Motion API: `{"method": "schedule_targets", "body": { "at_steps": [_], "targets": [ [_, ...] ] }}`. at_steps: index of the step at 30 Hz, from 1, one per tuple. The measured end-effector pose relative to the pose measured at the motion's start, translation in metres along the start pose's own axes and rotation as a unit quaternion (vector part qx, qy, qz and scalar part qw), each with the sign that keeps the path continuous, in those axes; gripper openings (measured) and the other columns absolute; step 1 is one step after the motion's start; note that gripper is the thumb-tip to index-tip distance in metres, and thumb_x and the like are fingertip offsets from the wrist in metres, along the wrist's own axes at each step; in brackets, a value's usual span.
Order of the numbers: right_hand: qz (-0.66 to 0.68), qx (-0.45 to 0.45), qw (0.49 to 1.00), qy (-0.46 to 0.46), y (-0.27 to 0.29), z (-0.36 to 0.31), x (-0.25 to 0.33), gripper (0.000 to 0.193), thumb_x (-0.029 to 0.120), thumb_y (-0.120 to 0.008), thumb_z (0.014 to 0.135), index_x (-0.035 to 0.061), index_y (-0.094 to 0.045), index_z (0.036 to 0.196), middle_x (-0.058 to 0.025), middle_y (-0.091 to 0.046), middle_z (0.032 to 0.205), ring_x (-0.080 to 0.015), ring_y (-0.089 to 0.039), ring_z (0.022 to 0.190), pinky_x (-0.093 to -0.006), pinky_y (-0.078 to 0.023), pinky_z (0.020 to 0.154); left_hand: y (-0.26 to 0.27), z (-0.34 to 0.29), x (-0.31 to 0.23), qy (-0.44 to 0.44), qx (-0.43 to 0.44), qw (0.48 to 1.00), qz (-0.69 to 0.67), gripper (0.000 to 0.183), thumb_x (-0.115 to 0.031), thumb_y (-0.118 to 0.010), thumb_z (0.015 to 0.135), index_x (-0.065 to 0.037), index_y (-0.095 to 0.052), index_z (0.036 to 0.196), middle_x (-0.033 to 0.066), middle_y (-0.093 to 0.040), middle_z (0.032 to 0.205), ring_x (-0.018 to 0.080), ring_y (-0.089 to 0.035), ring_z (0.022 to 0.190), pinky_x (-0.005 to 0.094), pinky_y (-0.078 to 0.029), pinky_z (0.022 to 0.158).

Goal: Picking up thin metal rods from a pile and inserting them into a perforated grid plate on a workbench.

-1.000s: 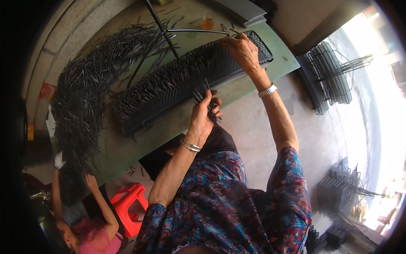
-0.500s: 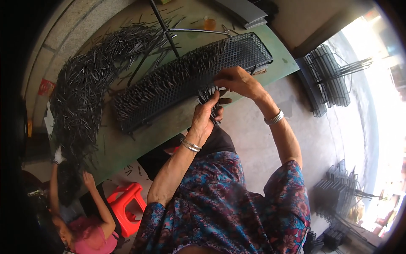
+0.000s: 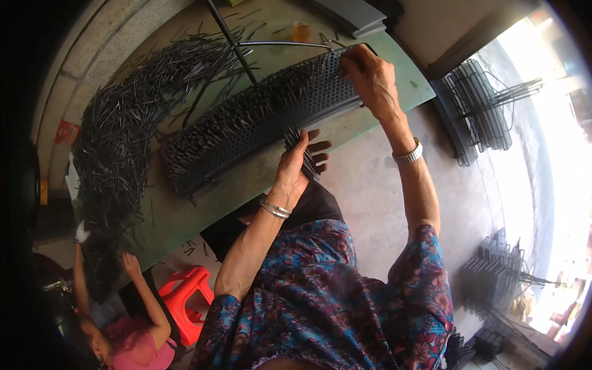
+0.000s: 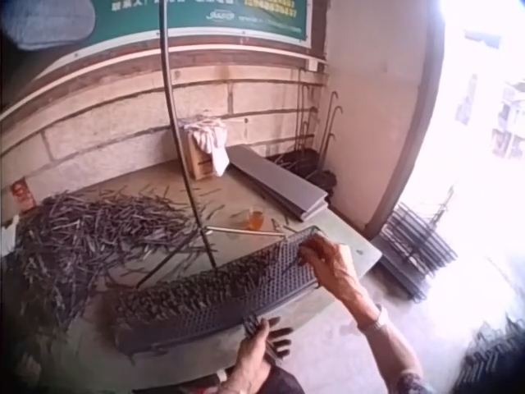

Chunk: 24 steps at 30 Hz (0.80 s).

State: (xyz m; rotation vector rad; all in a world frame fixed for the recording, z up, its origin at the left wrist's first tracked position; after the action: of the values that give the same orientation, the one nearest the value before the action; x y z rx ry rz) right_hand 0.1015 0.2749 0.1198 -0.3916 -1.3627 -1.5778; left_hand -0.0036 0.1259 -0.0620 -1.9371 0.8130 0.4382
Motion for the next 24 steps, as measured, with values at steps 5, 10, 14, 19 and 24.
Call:
{"method": "schedule_targets", "body": {
  "at_steps": [5,10,14,19,24],
  "targets": [
    [-0.01,-0.055,0.996,0.067,-0.009,0.016,-0.012,0.017,0.011,-0.057,0.092,-0.0008,-0.063,0.101,-0.01,-0.069,0.08,-0.0151,-0.068,0.074,-0.0276,-0.052,0.069,0.001,0.007,0.014,0.018,-0.026,0.998,-0.051,0.031,-0.035,-0.051,0.099,-0.007,-0.056,0.111,0.016,-0.068,0.096,0.0206,-0.063,0.077,0.0344,-0.052,0.066],
    [-0.051,-0.036,0.996,0.066,-0.019,0.026,-0.018,0.017,0.012,-0.057,0.092,-0.0001,-0.064,0.101,-0.0104,-0.07,0.08,-0.016,-0.069,0.073,-0.0274,-0.051,0.067,0.009,0.005,0.015,0.002,-0.046,0.996,-0.082,0.03,-0.032,-0.052,0.098,-0.005,-0.058,0.108,0.0137,-0.066,0.084,0.0193,-0.062,0.07,0.0334,-0.053,0.061],
    [-0.036,-0.028,0.999,0.027,-0.022,0.028,-0.025,0.017,0.014,-0.057,0.091,0.0012,-0.064,0.101,-0.0104,-0.069,0.077,-0.0153,-0.069,0.069,-0.0279,-0.051,0.064,0.003,0.002,0.013,-0.007,-0.031,0.997,-0.076,0.03,-0.032,-0.053,0.098,-0.005,-0.059,0.11,0.0106,-0.064,0.082,0.016,-0.06,0.069,0.0333,-0.052,0.06],
    [-0.066,-0.028,0.996,0.048,-0.027,0.031,-0.024,0.015,0.014,-0.058,0.091,0.0027,-0.064,0.1,-0.0103,-0.067,0.074,-0.0156,-0.066,0.062,-0.029,-0.05,0.06,-0.007,-0.003,0.007,-0.01,-0.002,0.997,-0.075,0.032,-0.034,-0.054,0.098,-0.004,-0.059,0.11,0.0041,-0.055,0.072,0.0104,-0.047,0.059,0.0289,-0.043,0.055],
    [-0.112,-0.008,0.991,0.07,-0.028,0.033,-0.013,0.014,0.014,-0.059,0.091,0.0024,-0.064,0.097,-0.0103,-0.066,0.07,-0.0161,-0.064,0.057,-0.0295,-0.049,0.058,-0.008,-0.006,0.006,-0.011,-0.003,0.995,-0.102,0.031,-0.034,-0.055,0.098,-0.003,-0.058,0.104,0.0,-0.046,0.066,0.0085,-0.038,0.055,0.0263,-0.035,0.053]
  ]
}}
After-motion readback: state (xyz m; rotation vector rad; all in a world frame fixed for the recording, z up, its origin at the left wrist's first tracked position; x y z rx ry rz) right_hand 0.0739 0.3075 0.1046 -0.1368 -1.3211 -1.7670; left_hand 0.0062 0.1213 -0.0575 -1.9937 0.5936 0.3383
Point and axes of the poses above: each hand's wrist, its own z-axis towards the middle knuckle, its own y-axis out of the back of the hand, x = y × z, the point moved 10 cm from there along z, towards the middle knuckle
